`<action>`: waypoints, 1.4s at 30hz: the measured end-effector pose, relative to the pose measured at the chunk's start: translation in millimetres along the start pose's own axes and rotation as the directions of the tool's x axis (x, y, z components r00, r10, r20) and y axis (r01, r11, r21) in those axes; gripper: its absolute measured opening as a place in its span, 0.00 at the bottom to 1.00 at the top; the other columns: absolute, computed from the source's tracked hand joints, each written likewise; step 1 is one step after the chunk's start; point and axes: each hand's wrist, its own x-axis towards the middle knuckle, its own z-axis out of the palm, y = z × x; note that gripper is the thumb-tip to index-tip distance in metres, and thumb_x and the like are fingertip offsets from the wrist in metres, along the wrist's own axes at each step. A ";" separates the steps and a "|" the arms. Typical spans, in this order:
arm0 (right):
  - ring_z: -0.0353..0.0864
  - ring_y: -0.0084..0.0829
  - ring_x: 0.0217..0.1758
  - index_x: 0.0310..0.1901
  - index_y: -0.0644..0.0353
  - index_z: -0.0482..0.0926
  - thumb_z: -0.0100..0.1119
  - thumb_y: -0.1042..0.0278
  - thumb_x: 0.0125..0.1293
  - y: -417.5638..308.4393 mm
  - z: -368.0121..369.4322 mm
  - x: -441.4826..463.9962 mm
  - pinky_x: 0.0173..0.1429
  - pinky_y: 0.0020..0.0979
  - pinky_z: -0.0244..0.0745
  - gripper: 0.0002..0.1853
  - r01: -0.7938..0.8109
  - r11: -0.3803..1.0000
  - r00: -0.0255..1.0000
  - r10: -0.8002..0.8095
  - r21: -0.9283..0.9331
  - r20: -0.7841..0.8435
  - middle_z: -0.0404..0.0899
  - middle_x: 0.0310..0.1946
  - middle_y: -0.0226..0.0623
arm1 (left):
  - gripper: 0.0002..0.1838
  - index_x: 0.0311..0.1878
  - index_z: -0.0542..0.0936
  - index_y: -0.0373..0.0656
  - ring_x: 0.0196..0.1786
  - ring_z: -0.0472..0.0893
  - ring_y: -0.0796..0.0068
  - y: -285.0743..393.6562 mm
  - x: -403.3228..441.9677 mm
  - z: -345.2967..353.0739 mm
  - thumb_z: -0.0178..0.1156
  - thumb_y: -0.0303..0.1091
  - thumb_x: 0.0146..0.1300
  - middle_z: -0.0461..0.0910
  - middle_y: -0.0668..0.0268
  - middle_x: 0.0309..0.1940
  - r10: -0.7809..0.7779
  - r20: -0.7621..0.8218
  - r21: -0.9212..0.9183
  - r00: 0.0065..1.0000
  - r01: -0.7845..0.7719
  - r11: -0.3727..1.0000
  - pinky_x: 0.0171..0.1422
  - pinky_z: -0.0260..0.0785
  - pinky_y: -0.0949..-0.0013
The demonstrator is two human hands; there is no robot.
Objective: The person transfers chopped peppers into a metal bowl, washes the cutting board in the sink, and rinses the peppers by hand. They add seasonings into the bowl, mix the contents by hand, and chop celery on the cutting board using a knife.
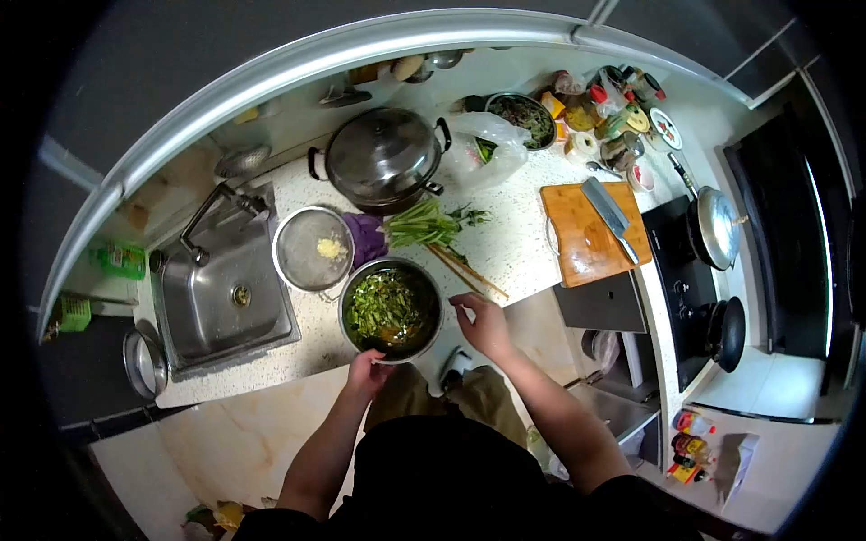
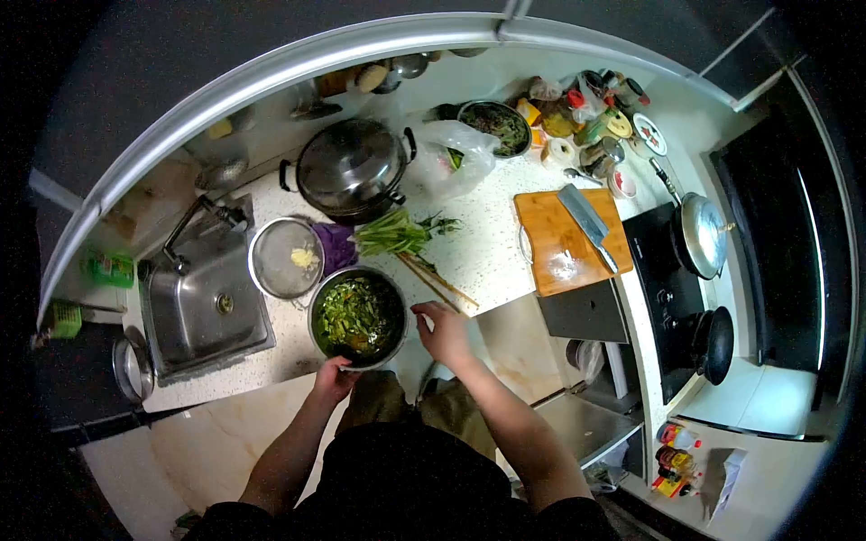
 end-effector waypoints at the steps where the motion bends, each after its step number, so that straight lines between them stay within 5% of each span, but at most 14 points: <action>1: 0.87 0.43 0.47 0.46 0.62 0.85 0.61 0.78 0.64 9.2 -8.1 5.9 0.52 0.38 0.81 0.10 -0.038 0.999 0.999 0.038 0.018 -0.021 0.87 0.42 0.44 | 0.14 0.49 0.76 0.33 0.50 0.82 0.59 1.7 3.3 3.0 0.58 0.23 0.58 0.82 0.56 0.45 0.005 0.003 0.022 1.000 -0.005 1.000 0.59 0.78 0.54; 4: 0.89 0.40 0.45 0.46 0.61 0.86 0.61 0.78 0.64 46.7 -27.7 17.3 0.49 0.36 0.82 0.10 -0.103 0.992 0.993 0.107 0.077 -0.053 0.87 0.41 0.43 | 0.12 0.48 0.78 0.37 0.46 0.81 0.61 -0.4 16.7 9.7 0.59 0.22 0.59 0.81 0.60 0.40 0.031 -0.108 -0.029 0.994 -0.034 0.999 0.56 0.79 0.53; 8: 0.88 0.44 0.43 0.45 0.60 0.86 0.63 0.76 0.63 99.6 -52.2 33.4 0.47 0.37 0.82 0.09 -0.066 0.997 0.997 0.068 0.041 -0.045 0.87 0.40 0.44 | 0.16 0.55 0.74 0.43 0.46 0.81 0.65 0.7 10.3 31.9 0.59 0.23 0.65 0.79 0.63 0.43 0.227 -0.159 0.203 0.961 -0.193 0.960 0.59 0.79 0.50; 11: 0.84 0.48 0.43 0.42 0.58 0.85 0.68 0.65 0.62 134.8 -61.2 45.5 0.48 0.44 0.79 0.09 -0.006 0.997 1.000 0.008 -0.075 0.029 0.85 0.39 0.42 | 0.15 0.57 0.72 0.44 0.49 0.80 0.69 -2.6 -10.2 71.7 0.61 0.32 0.71 0.79 0.63 0.47 0.380 -0.258 0.389 0.888 -0.265 0.882 0.59 0.79 0.49; 13: 0.82 0.48 0.48 0.44 0.56 0.82 0.71 0.59 0.59 151.9 -60.2 50.9 0.50 0.45 0.79 0.15 0.026 0.990 0.982 0.000 -0.136 0.189 0.82 0.41 0.42 | 0.24 0.61 0.71 0.39 0.51 0.78 0.65 -3.9 -17.7 78.3 0.63 0.44 0.71 0.77 0.60 0.52 0.511 -0.376 0.553 0.773 -0.254 0.793 0.57 0.77 0.51; 14: 0.81 0.48 0.50 0.46 0.57 0.80 0.71 0.57 0.58 157.3 -58.5 52.0 0.51 0.45 0.79 0.18 0.059 0.981 0.958 -0.004 -0.184 0.287 0.81 0.43 0.43 | 0.27 0.62 0.71 0.37 0.51 0.78 0.63 -3.7 -21.9 84.7 0.64 0.47 0.70 0.76 0.59 0.52 0.604 -0.437 0.654 0.666 -0.225 0.722 0.57 0.76 0.53; 16: 0.79 0.47 0.54 0.48 0.58 0.78 0.72 0.56 0.57 157.3 -52.5 49.4 0.54 0.45 0.78 0.21 0.109 0.975 0.953 -0.047 -0.194 0.300 0.79 0.46 0.43 | 0.29 0.62 0.73 0.34 0.53 0.77 0.56 -4.1 -37.3 117.0 0.65 0.46 0.67 0.74 0.53 0.48 0.957 -0.139 0.990 0.255 0.057 0.129 0.57 0.71 0.57; 18: 0.77 0.47 0.57 0.50 0.59 0.76 0.73 0.55 0.56 159.7 -49.8 50.3 0.56 0.44 0.78 0.24 0.158 0.965 0.948 -0.089 -0.211 0.306 0.77 0.50 0.43 | 0.29 0.63 0.73 0.36 0.53 0.78 0.52 3.5 -57.7 199.2 0.67 0.42 0.64 0.75 0.50 0.53 0.957 0.174 0.984 0.234 0.002 -0.179 0.58 0.71 0.54; 22: 0.76 0.44 0.57 0.49 0.59 0.75 0.70 0.62 0.53 186.0 -19.9 44.8 0.56 0.45 0.75 0.23 0.208 0.941 0.945 -0.123 -0.267 0.304 0.76 0.50 0.42 | 0.36 0.69 0.69 0.37 0.60 0.77 0.51 44.0 3.7 282.8 0.69 0.42 0.61 0.74 0.48 0.61 0.585 0.549 0.707 0.597 0.043 -0.706 0.64 0.71 0.53; 24: 0.77 0.43 0.55 0.46 0.58 0.76 0.66 0.66 0.52 203.5 -12.2 47.6 0.55 0.44 0.74 0.19 0.241 0.938 0.953 -0.180 -0.250 0.242 0.77 0.47 0.41 | 0.51 0.76 0.59 0.35 0.69 0.71 0.52 54.3 56.5 294.5 0.72 0.50 0.57 0.69 0.48 0.68 0.490 0.491 0.570 0.721 0.159 -0.806 0.71 0.69 0.56; 28: 0.79 0.42 0.51 0.41 0.58 0.77 0.65 0.67 0.51 210.0 -43.1 64.9 0.54 0.44 0.73 0.15 0.171 0.960 0.964 -0.117 -0.223 0.237 0.79 0.43 0.39 | 0.63 0.80 0.48 0.33 0.76 0.64 0.53 70.8 112.2 327.3 0.75 0.56 0.53 0.60 0.48 0.75 0.340 0.512 0.452 0.789 0.090 -0.888 0.77 0.64 0.58; 30: 0.79 0.42 0.51 0.41 0.57 0.78 0.65 0.68 0.50 225.5 -56.7 73.7 0.54 0.44 0.74 0.15 0.183 0.935 0.964 -0.112 -0.302 0.240 0.79 0.42 0.39 | 0.67 0.80 0.46 0.33 0.80 0.59 0.54 73.8 120.2 340.1 0.76 0.59 0.50 0.52 0.50 0.80 0.300 0.292 0.406 0.908 0.166 -0.899 0.79 0.62 0.60; 35: 0.79 0.41 0.51 0.38 0.57 0.79 0.62 0.72 0.55 238.4 -93.0 97.1 0.54 0.42 0.73 0.08 0.129 0.921 0.969 -0.038 -0.368 0.245 0.78 0.41 0.38 | 0.62 0.75 0.56 0.30 0.68 0.71 0.51 77.5 144.4 331.3 0.80 0.53 0.46 0.66 0.50 0.64 0.322 0.387 0.404 0.864 0.155 -0.901 0.72 0.69 0.59; 42: 0.81 0.41 0.48 0.38 0.57 0.80 0.59 0.74 0.58 256.9 -114.0 121.8 0.49 0.42 0.77 0.06 0.166 0.877 0.975 -0.077 -0.451 0.208 0.80 0.40 0.38 | 0.53 0.67 0.65 0.33 0.68 0.71 0.53 76.6 158.9 324.2 0.80 0.53 0.44 0.66 0.51 0.63 0.360 0.283 0.353 0.889 0.253 -0.901 0.65 0.76 0.58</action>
